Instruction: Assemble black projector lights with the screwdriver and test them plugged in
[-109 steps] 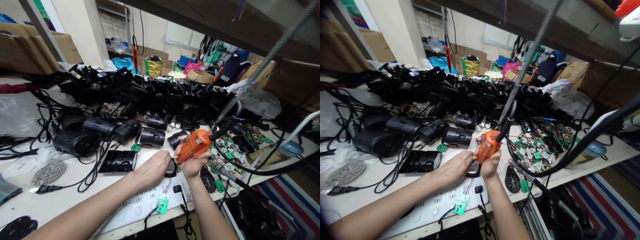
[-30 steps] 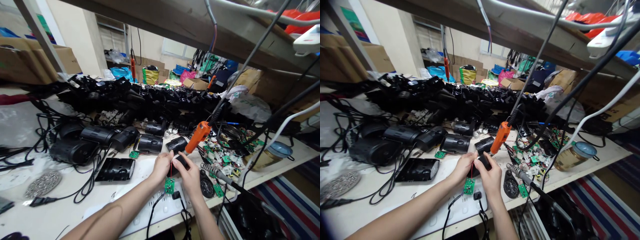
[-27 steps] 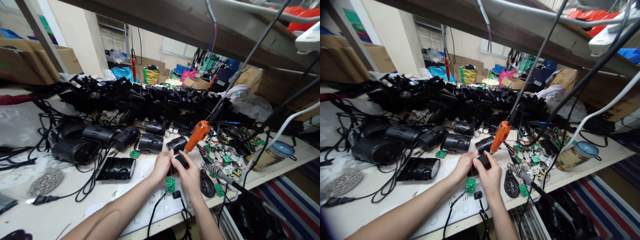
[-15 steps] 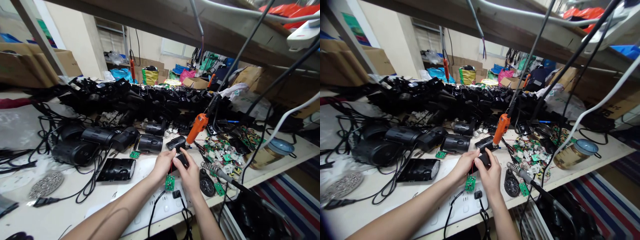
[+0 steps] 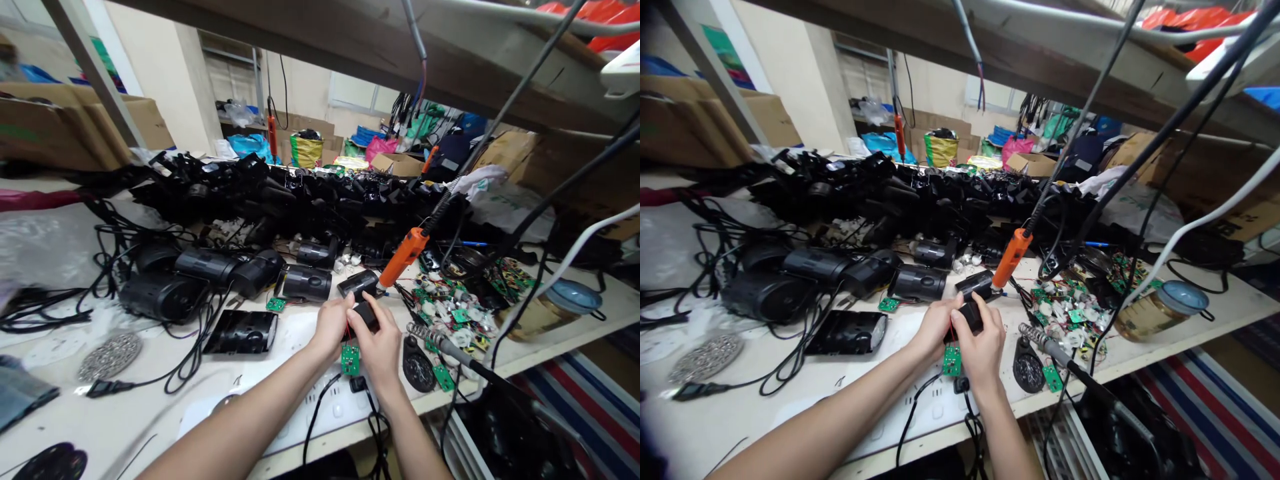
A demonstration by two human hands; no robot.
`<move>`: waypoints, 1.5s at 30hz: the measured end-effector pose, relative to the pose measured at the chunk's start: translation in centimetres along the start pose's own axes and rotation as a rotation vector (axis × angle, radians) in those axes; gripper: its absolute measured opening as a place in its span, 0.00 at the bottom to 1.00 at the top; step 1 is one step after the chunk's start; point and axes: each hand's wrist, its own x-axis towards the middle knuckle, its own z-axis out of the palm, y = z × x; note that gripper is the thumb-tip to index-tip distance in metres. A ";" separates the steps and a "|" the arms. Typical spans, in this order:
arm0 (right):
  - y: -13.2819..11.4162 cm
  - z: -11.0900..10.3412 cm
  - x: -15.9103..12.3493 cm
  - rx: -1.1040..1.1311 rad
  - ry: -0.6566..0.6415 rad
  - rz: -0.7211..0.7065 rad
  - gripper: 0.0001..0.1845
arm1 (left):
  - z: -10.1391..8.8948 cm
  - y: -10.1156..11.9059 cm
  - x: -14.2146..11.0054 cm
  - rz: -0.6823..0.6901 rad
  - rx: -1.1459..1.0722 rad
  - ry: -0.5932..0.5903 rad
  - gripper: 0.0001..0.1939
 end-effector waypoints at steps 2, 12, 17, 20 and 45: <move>0.1 0.0 0.0 -0.012 0.014 -0.004 0.25 | 0.0 0.0 0.0 0.013 0.005 0.008 0.23; 0.9 -0.2 0.2 0.284 -0.075 0.066 0.21 | 0.5 0.9 -0.3 0.077 0.130 -0.005 0.20; 1.6 -0.6 0.1 0.453 -0.081 0.063 0.19 | -0.7 3.3 -0.3 0.157 0.276 -0.112 0.16; 1.7 -0.9 -0.2 0.472 -0.104 0.056 0.21 | -2.4 4.7 -0.8 0.094 0.349 -0.202 0.19; 2.4 0.3 2.0 -0.348 -0.604 -0.328 0.26 | -7.9 3.1 -2.9 0.356 1.062 -0.267 0.22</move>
